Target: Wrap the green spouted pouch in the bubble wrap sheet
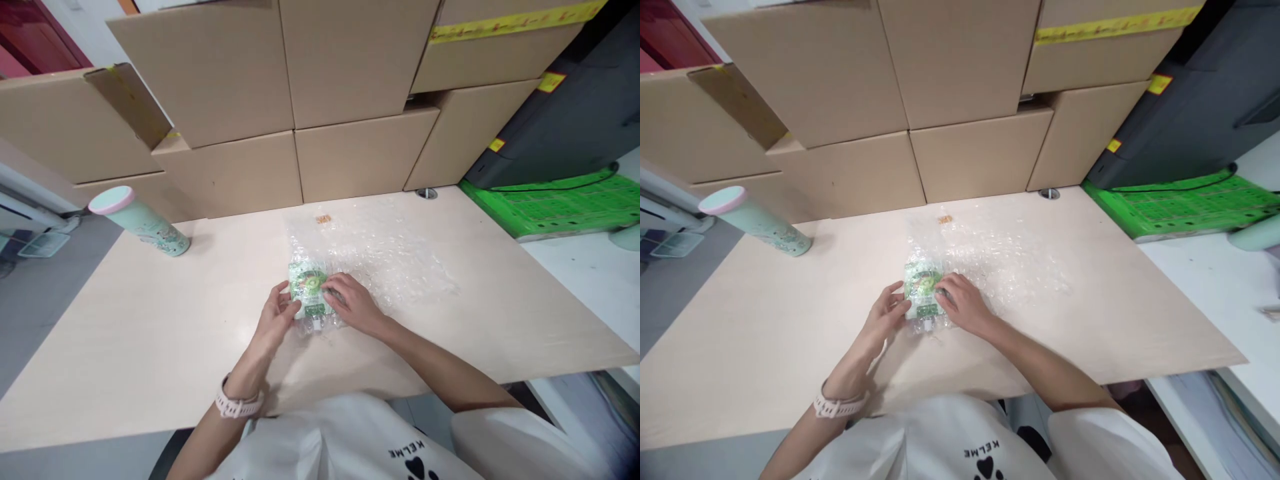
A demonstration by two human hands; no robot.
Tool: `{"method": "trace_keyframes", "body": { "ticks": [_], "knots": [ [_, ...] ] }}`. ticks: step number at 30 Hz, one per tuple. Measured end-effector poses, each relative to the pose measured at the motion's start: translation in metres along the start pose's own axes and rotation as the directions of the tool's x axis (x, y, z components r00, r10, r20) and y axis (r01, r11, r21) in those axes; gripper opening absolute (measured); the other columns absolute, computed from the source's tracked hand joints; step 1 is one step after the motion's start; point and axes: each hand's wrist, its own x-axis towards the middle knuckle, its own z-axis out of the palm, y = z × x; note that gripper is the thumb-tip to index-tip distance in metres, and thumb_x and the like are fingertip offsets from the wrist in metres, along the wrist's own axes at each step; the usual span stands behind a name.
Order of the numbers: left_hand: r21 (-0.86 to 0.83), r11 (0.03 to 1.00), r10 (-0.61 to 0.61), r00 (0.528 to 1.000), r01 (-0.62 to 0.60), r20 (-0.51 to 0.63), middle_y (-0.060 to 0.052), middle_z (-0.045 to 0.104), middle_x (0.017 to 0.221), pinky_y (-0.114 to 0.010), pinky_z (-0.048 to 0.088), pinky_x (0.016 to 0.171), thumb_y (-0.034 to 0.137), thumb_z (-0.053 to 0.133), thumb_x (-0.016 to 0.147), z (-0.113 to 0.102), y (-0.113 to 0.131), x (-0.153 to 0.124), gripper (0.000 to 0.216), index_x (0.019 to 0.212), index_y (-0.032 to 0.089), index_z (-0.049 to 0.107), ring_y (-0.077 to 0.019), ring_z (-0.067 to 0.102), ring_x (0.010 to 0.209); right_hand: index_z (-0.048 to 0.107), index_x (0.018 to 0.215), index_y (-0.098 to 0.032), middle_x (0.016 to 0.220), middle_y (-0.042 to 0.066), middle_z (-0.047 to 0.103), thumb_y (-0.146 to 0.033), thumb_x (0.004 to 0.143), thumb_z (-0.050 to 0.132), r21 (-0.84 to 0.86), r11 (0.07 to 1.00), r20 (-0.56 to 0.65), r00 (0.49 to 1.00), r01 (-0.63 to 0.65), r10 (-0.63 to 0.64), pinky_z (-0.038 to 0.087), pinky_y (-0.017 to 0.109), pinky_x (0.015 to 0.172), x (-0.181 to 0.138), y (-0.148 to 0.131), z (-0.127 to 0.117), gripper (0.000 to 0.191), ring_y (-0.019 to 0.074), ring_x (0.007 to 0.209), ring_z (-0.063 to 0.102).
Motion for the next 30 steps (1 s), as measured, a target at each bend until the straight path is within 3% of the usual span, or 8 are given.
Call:
{"method": "trace_keyframes", "body": {
  "ticks": [3,7,12,15,17,22,25,30],
  "knots": [
    [-0.237,0.970,-0.041,0.999,0.048,0.036,-0.003,0.060,0.096,-0.024,0.051,0.064,0.038,0.075,0.073,0.003,0.008,-0.008,0.072,0.137,0.020,0.047,-0.0152,0.061,0.083,0.060,0.111,-0.021,0.110,0.010,0.063,-0.027,0.095,0.051,0.069,0.997,-0.003,1.000,-0.016,0.016,0.050,0.040,0.087,-0.001,-0.009,0.004,0.019,0.0231,0.101,0.061],
    [-0.217,0.952,0.229,0.973,-0.216,0.032,-0.009,0.063,0.116,-0.029,0.054,0.075,0.035,0.069,0.082,0.014,0.017,-0.025,0.052,0.131,0.022,0.054,-0.0173,0.063,0.094,0.056,0.116,-0.020,0.108,0.008,0.065,-0.025,0.093,0.052,0.354,0.924,0.088,0.989,-0.143,0.119,0.052,0.032,0.079,-0.002,-0.016,0.010,0.024,0.0181,0.089,0.065],
    [0.221,0.731,0.566,0.755,-0.646,0.331,-0.011,0.056,0.140,-0.046,0.053,0.095,0.017,0.061,0.088,0.033,-0.005,-0.021,0.037,0.123,0.025,0.063,-0.0257,0.058,0.117,0.066,0.096,-0.016,0.085,0.002,0.069,-0.013,0.078,0.059,0.356,0.895,0.206,0.957,-0.270,0.206,0.047,0.027,0.067,0.002,-0.011,-0.002,0.019,0.0184,0.078,0.064],
    [0.369,0.516,0.666,0.633,-0.773,0.395,-0.013,0.052,0.144,-0.050,0.052,0.097,0.007,0.051,0.089,0.048,-0.026,-0.010,0.047,0.133,0.023,0.055,-0.0278,0.054,0.124,0.066,0.079,-0.017,0.079,0.001,0.066,-0.008,0.076,0.055,0.158,0.957,0.233,0.951,-0.245,0.205,0.042,0.025,0.064,0.003,-0.003,-0.018,0.015,0.0169,0.074,0.061],
    [0.454,0.418,0.677,0.603,-0.787,0.421,-0.015,0.050,0.145,-0.052,0.051,0.099,0.002,0.045,0.087,0.058,-0.035,-0.007,0.053,0.136,0.020,0.051,-0.0287,0.052,0.127,0.064,0.071,-0.018,0.076,0.002,0.064,-0.004,0.078,0.049,-0.062,0.970,0.200,0.950,-0.233,0.241,0.039,0.026,0.062,0.003,0.002,-0.029,0.022,0.0165,0.071,0.059],
    [0.573,0.341,0.592,0.644,-0.745,0.485,-0.021,0.050,0.144,-0.055,0.048,0.101,-0.007,0.041,0.079,0.075,-0.030,-0.013,0.059,0.134,0.011,0.052,-0.0313,0.051,0.127,0.068,0.085,-0.021,0.084,0.003,0.068,-0.015,0.092,0.046,-0.201,0.928,-0.074,0.949,-0.315,0.306,0.043,0.029,0.067,0.002,0.002,-0.043,0.024,0.0177,0.074,0.061],
    [0.461,0.474,0.583,0.660,-0.750,0.474,-0.014,0.059,0.133,-0.046,0.051,0.098,0.000,0.048,0.084,0.064,-0.018,-0.014,0.045,0.122,0.018,0.062,-0.0262,0.057,0.117,0.067,0.097,-0.023,0.091,0.003,0.068,-0.021,0.095,0.048,-0.074,0.968,-0.045,0.970,-0.240,0.237,0.047,0.029,0.069,0.000,-0.003,-0.040,0.019,0.0158,0.076,0.062],
    [0.386,0.815,0.467,0.884,-0.432,0.005,-0.011,0.061,0.121,-0.048,0.047,0.100,0.023,0.060,0.085,0.028,-0.018,0.000,0.046,0.131,0.021,0.054,-0.0265,0.057,0.113,0.062,0.107,-0.019,0.103,0.009,0.062,-0.019,0.094,0.051,-0.127,0.982,0.083,0.985,-0.141,0.153,0.051,0.036,0.079,-0.004,-0.007,-0.025,0.017,0.0219,0.093,0.061]
  ]
}}
